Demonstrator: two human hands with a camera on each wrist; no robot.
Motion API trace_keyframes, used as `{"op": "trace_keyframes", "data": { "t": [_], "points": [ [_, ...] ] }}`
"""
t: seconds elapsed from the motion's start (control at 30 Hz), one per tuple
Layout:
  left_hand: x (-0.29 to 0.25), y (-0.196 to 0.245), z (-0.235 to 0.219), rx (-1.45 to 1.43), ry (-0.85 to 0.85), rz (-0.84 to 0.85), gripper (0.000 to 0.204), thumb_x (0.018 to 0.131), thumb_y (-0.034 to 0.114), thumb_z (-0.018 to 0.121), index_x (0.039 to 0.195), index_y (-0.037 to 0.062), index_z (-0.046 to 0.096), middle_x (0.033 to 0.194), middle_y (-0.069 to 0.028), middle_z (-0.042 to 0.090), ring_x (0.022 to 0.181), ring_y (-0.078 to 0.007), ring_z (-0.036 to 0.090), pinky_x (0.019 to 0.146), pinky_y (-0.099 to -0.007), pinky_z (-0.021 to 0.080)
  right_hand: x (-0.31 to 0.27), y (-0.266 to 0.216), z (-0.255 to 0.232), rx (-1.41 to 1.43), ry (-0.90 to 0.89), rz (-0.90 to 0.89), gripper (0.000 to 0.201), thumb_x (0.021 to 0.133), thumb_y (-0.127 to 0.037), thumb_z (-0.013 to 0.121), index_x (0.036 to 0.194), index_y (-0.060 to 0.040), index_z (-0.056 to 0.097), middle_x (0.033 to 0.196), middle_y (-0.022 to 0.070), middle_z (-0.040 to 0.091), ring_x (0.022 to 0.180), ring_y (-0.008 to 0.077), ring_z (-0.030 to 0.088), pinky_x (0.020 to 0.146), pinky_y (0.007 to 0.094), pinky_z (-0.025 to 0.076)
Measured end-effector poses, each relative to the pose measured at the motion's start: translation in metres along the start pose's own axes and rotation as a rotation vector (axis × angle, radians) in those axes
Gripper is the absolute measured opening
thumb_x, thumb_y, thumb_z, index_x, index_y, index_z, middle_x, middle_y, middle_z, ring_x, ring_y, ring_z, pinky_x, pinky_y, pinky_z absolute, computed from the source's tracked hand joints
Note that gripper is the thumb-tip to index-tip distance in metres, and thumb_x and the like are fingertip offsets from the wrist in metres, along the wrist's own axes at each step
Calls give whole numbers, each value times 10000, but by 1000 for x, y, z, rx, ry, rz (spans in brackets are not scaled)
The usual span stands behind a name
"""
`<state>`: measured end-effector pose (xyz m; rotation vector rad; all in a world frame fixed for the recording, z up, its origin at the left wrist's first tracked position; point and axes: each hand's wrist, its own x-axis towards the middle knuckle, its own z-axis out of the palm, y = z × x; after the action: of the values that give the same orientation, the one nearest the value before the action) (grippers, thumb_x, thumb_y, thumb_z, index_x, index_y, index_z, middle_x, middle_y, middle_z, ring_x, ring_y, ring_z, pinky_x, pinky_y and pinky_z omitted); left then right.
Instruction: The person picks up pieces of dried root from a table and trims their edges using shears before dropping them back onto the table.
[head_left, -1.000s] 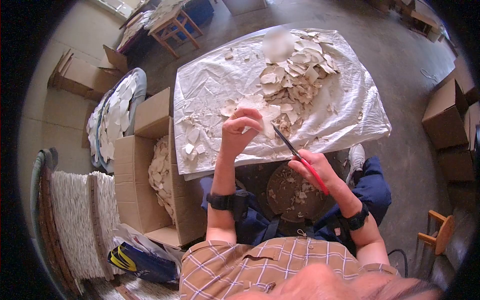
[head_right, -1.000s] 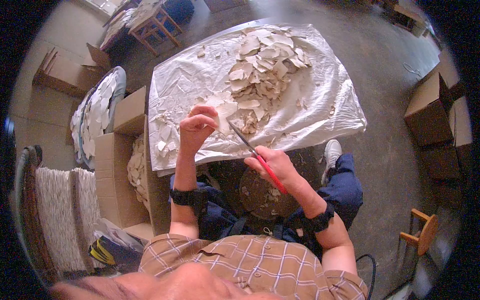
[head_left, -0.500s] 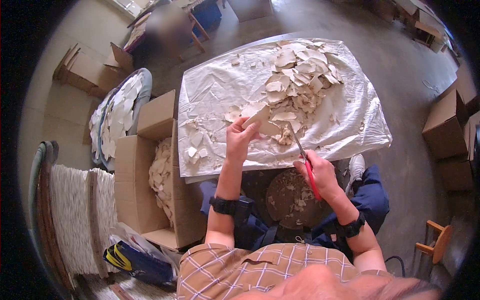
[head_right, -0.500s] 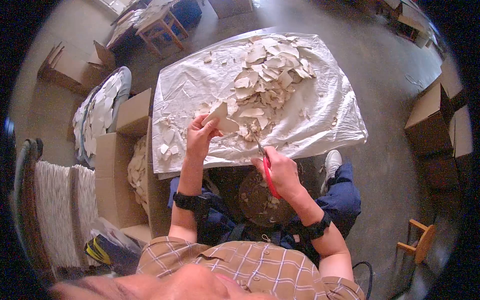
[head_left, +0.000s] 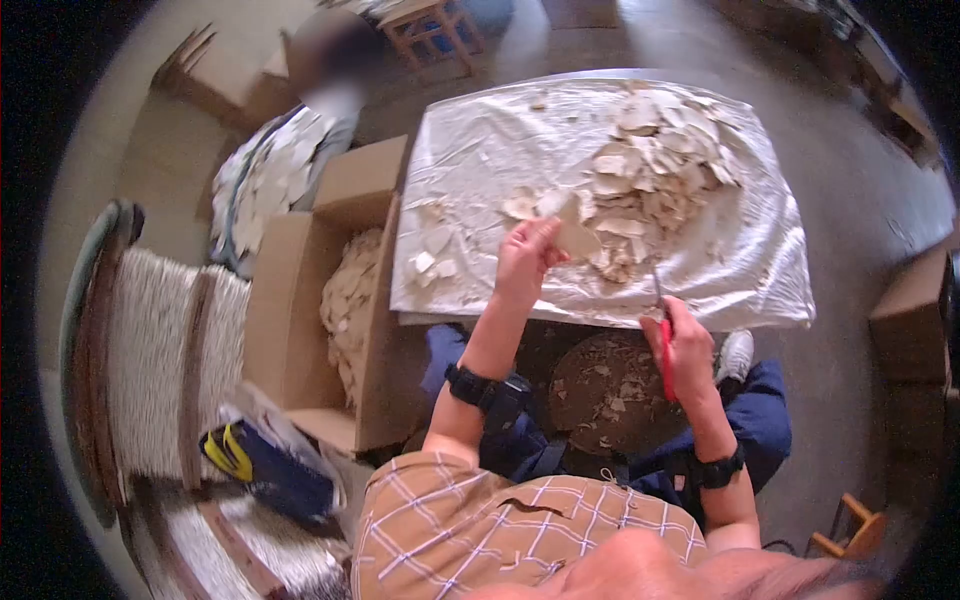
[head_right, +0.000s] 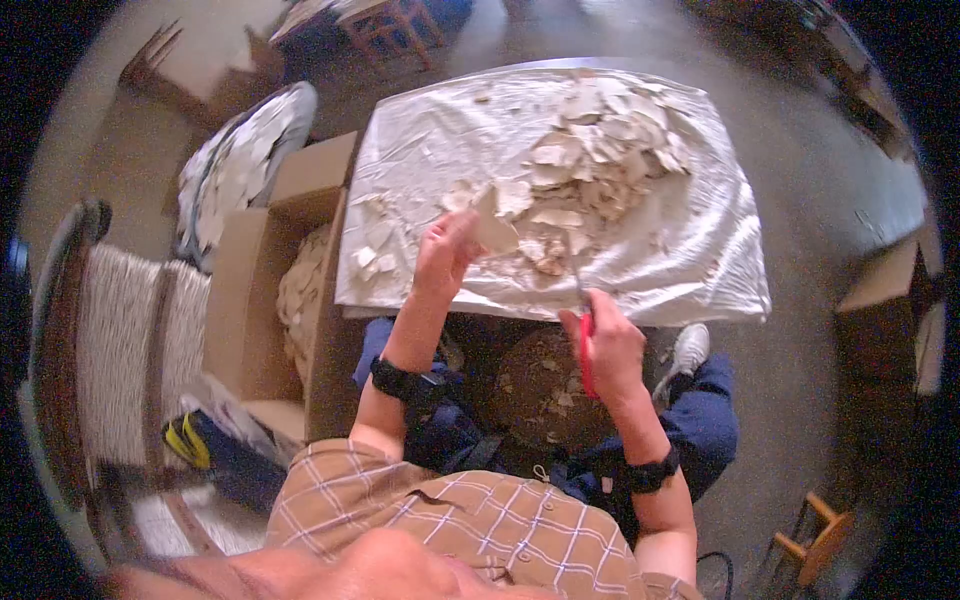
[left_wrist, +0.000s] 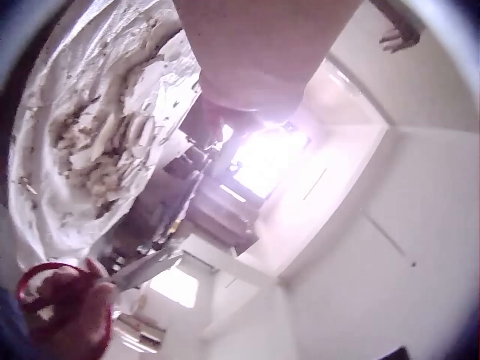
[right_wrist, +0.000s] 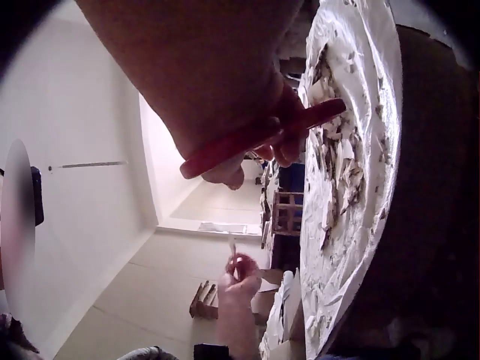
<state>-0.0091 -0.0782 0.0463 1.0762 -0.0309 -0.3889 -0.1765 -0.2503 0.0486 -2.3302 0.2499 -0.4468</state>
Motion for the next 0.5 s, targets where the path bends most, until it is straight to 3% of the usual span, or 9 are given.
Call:
{"op": "trace_keyframes", "data": {
  "t": [0.07, 0.1, 0.13, 0.17, 0.23, 0.37, 0.4, 0.47, 0.5],
  "points": [
    [13, 15, -40, -126, 281, 287, 101, 809, 112, 612, 744, 73, 545, 634, -15, 545, 510, -92, 510, 506, -239, 490, -1, 1, -3, 41, 1, 23, 368, 807, -363, 594, 986, -49, 528, 806, 170, 587, 708, 348, 587, 588, 390, 457],
    [23, 31, -66, -319, 426, 343, 106, 816, 108, 596, 730, 68, 547, 622, -15, 541, 541, -104, 519, 533, -234, 494, -2, 1, -3, 39, -4, 27, 368, 807, -363, 594, 986, -49, 528, 806, 170, 587, 708, 348, 587, 588, 390, 457],
    [24, 48, -86, -468, 476, 424, 109, 827, 113, 578, 737, 61, 548, 646, -26, 559, 588, -122, 549, 570, -225, 503, -2, 1, -4, 33, -2, 24, 368, 806, -364, 595, 983, -48, 528, 797, 171, 584, 702, 349, 585, 585, 388, 457],
    [28, 58, -111, -423, 551, 540, 111, 827, 122, 575, 744, 53, 547, 682, -46, 579, 630, -147, 583, 643, -249, 524, -1, 1, -6, 26, 11, 25, 369, 805, -365, 597, 979, -47, 528, 788, 172, 581, 697, 351, 582, 583, 386, 457],
    [31, 72, -141, -541, 667, 467, 112, 835, 125, 558, 857, 16, 542, 807, -73, 596, 782, -174, 600, 767, -326, 524, -1, 3, -6, 22, 85, 19, 372, 804, -371, 597, 969, -44, 527, 762, 170, 572, 679, 356, 575, 581, 392, 454],
    [54, 40, -126, -62, 481, 256, 155, 816, 84, 572, 958, 33, 536, 848, -59, 576, 789, -159, 591, 711, -327, 533, 1, 1, -10, 88, 22, 82, 385, 807, -380, 592, 978, -41, 527, 755, 174, 573, 683, 358, 575, 593, 401, 458],
    [58, 35, -128, -56, 471, 252, 221, 786, 79, 611, 997, 39, 556, 887, -54, 582, 787, -145, 587, 659, -295, 522, 1, 1, -11, 93, 29, 75, 385, 807, -379, 593, 976, -39, 528, 748, 172, 575, 680, 356, 579, 593, 402, 459],
    [69, -2, -88, 481, 162, 107, 207, 783, 111, 614, 984, 64, 605, 886, -67, 622, 798, -155, 599, 677, -301, 508, 0, 2, -10, 95, 40, 74, 385, 807, -378, 593, 974, -38, 530, 741, 171, 577, 678, 354, 582, 593, 402, 460],
    [82, -19, -88, 767, 78, 108, 327, 768, 120, 637, 1082, 47, 583, 913, -68, 624, 789, -161, 600, 700, -294, 506, -1, 4, -9, 81, 61, 72, 368, 799, -357, 611, 972, -43, 531, 710, 160, 567, 659, 342, 577, 586, 390, 451]
  ]
}}
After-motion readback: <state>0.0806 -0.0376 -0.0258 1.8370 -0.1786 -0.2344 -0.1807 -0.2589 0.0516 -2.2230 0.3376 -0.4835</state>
